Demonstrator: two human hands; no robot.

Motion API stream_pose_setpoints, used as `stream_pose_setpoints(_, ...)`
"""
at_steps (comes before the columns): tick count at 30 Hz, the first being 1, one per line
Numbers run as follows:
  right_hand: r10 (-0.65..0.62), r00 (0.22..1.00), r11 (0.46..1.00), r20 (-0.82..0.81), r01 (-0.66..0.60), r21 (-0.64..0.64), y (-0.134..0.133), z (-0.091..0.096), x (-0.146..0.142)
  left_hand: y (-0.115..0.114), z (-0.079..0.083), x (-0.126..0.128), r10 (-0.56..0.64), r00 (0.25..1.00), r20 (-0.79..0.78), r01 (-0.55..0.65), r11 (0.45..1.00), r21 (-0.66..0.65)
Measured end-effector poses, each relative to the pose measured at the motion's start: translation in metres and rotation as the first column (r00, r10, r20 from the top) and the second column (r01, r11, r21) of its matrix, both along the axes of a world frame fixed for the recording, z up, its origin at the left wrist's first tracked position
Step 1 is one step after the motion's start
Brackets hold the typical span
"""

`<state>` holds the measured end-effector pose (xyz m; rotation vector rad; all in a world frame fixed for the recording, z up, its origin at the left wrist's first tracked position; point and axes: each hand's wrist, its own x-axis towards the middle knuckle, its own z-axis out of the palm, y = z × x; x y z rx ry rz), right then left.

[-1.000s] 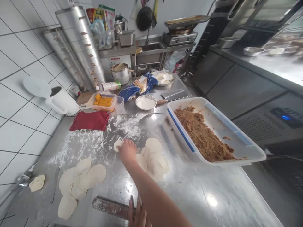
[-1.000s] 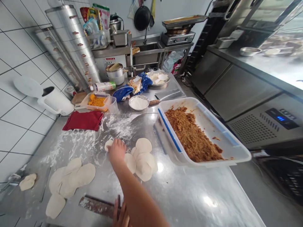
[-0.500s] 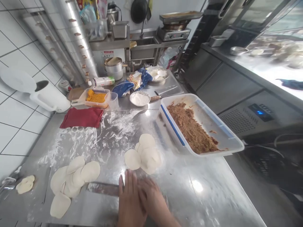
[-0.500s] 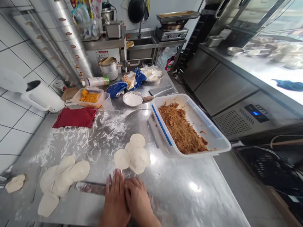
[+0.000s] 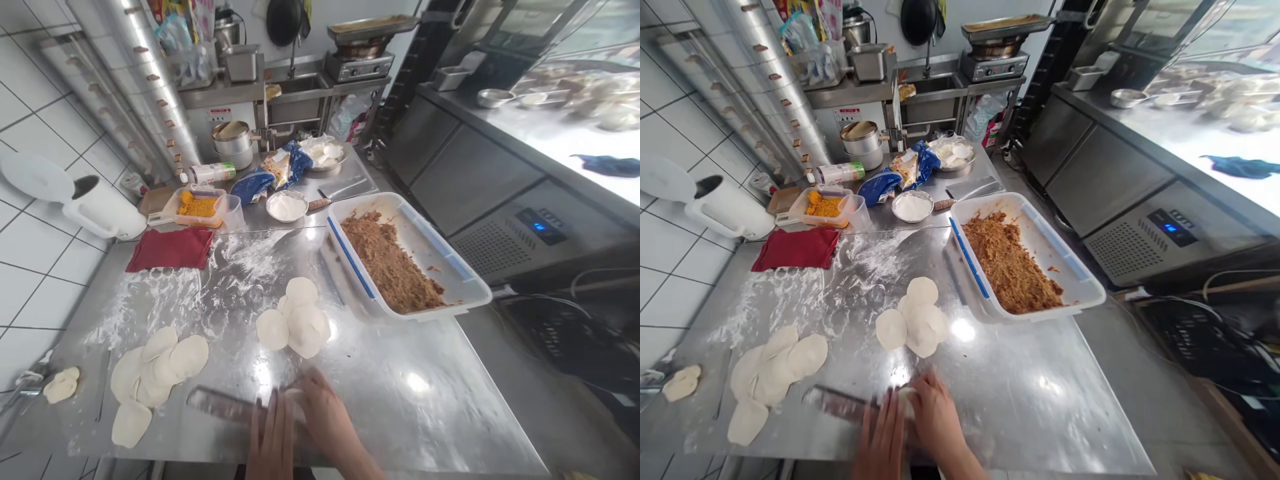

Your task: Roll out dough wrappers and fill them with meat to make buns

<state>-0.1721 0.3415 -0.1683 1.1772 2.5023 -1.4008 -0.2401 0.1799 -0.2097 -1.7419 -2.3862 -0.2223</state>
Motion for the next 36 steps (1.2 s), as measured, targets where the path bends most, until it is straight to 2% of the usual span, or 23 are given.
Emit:
stream_pose_setpoints(1, -0.022, 1.000, 1.000, 0.008, 0.022, -0.007, -0.002, 0.002, 0.004, -0.009, -0.003, 0.005, -0.006, 0.995, -0.102, 0.014, 0.997, 0.080)
stream_pose_setpoints(3, -0.056, 0.998, 0.998, 0.021, 0.056, -0.011, -0.008, 0.005, 0.012, -0.012, -0.005, 0.009, -0.024, 0.986, -0.167, 0.044, 0.992, 0.117)
stream_pose_setpoints(4, -0.062, 0.998, 0.998, 0.021, 0.062, -0.008, -0.009, 0.004, 0.013, -0.004, -0.004, 0.006, -0.032, 0.990, -0.134, 0.044, 0.996, 0.083)
stream_pose_setpoints(6, -0.053, 0.998, 0.999, 0.020, 0.053, 0.005, -0.006, 0.002, 0.008, 0.022, 0.004, -0.002, -0.028, 0.999, 0.043, 0.030, 0.997, -0.067)
stream_pose_setpoints(8, -0.037, 0.999, 0.999, 0.018, 0.037, 0.010, 0.000, 0.001, 0.001, 0.039, 0.010, -0.007, -0.001, 0.995, 0.103, 0.010, 0.996, -0.086)
stream_pose_setpoints(10, -0.040, 0.999, 0.999, 0.018, 0.040, -0.006, 0.002, 0.002, 0.001, 0.030, 0.008, 0.000, -0.001, 0.993, 0.121, 0.010, 0.997, -0.073)
stream_pose_setpoints(11, -0.054, 0.998, 0.998, 0.021, 0.055, -0.019, 0.000, 0.003, 0.005, 0.017, 0.004, 0.006, -0.009, 0.996, 0.088, 0.009, 1.000, -0.006)
stream_pose_setpoints(12, -0.079, 0.997, 0.996, 0.026, 0.080, -0.035, -0.003, 0.004, 0.011, 0.004, -0.001, 0.013, -0.011, 1.000, -0.002, 0.011, 0.996, 0.085)
stream_pose_setpoints(14, -0.137, 0.990, 0.988, 0.042, 0.139, -0.063, -0.011, 0.005, 0.023, -0.012, -0.007, 0.023, -0.007, 0.993, -0.122, 0.026, 0.988, 0.154)
stream_pose_setpoints(16, -0.158, 0.987, 0.985, 0.044, 0.160, -0.058, -0.013, 0.004, 0.029, -0.004, -0.008, 0.021, -0.005, 0.997, -0.080, 0.011, 0.997, 0.082)
stream_pose_setpoints(18, -0.135, 0.991, 0.990, 0.025, 0.136, -0.031, -0.006, 0.001, 0.025, 0.019, -0.005, 0.013, 0.018, 0.998, 0.065, -0.014, 0.998, -0.055)
stream_pose_setpoints(19, -0.113, 0.994, 0.993, 0.013, 0.113, -0.021, -0.001, 0.001, 0.022, 0.028, -0.004, 0.011, 0.027, 0.994, 0.105, -0.019, 0.996, -0.081)
stream_pose_setpoints(21, -0.092, 0.996, 0.995, -0.002, 0.092, -0.031, 0.007, 0.001, 0.021, 0.029, -0.006, 0.013, 0.006, 0.997, 0.073, -0.005, 1.000, -0.012)
stream_pose_setpoints(23, -0.125, 0.992, 0.991, 0.000, 0.125, -0.049, 0.006, 0.002, 0.028, 0.013, -0.013, 0.022, -0.028, 0.999, -0.031, 0.031, 0.992, 0.121)
stream_pose_setpoints(25, -0.175, 0.985, 0.984, 0.004, 0.175, -0.042, -0.001, 0.002, 0.041, -0.001, -0.018, 0.031, -0.035, 0.994, -0.100, 0.054, 0.979, 0.199)
stream_pose_setpoints(27, -0.172, 0.985, 0.985, 0.010, 0.172, -0.013, -0.006, 0.000, 0.049, 0.004, -0.015, 0.033, -0.030, 0.998, -0.061, 0.040, 0.986, 0.159)
stream_pose_setpoints(31, -0.089, 0.996, 0.996, 0.014, 0.089, 0.007, 0.006, -0.003, 0.038, 0.043, -0.004, 0.024, 0.014, 0.991, 0.134, -0.006, 0.998, -0.060)
stream_pose_setpoints(33, -0.066, 0.998, 0.998, 0.015, 0.067, -0.018, 0.013, -0.002, 0.030, 0.035, -0.012, 0.023, 0.004, 0.995, 0.098, -0.004, 1.000, 0.001)
stream_pose_setpoints(36, -0.036, 0.999, 0.998, 0.013, 0.036, -0.051, 0.009, 0.006, 0.028, -0.010, -0.042, 0.023, -0.011, 0.992, -0.122, 0.040, 0.969, 0.242)
